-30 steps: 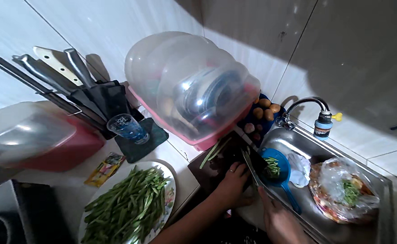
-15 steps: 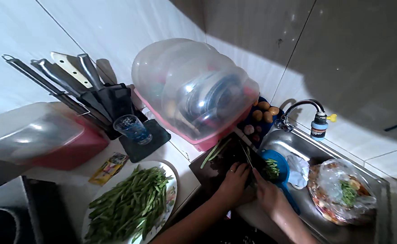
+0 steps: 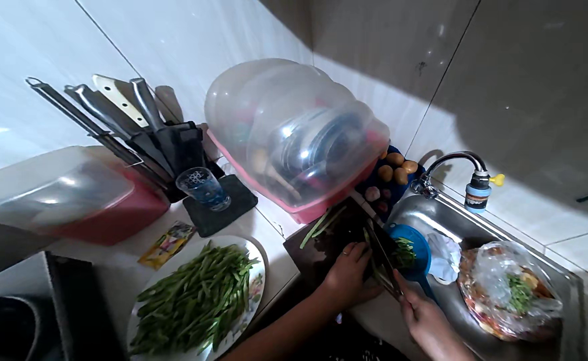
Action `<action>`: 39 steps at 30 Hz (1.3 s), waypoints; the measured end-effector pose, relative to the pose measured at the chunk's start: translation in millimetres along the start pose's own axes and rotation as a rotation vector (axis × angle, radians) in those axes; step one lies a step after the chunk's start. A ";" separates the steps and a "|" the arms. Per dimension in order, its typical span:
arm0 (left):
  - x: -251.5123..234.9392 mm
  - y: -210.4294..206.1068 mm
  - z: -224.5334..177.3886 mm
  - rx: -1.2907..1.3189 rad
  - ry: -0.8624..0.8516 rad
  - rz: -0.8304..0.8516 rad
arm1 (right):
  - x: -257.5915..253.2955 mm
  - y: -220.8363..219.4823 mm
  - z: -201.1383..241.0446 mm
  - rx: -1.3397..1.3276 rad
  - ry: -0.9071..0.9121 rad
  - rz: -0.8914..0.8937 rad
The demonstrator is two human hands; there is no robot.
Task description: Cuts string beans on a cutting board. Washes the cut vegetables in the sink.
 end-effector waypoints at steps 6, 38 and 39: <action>-5.6 -2.4 -7.1 -0.023 0.050 -0.007 | 14.7 3.0 6.2 0.160 0.072 -0.007; -3.8 -4.6 -2.6 0.004 0.048 0.014 | -68.4 -8.0 57.1 0.210 0.042 -0.076; -3.9 -7.2 -0.4 0.008 0.044 -0.005 | -69.5 -6.5 52.6 0.179 0.044 -0.073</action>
Point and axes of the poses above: each hand's wrist, its own x-axis away from the middle knuckle, its own y-axis out of the back of the hand, z = x × y, the point moved 6 cm from there along -x, towards the middle knuckle
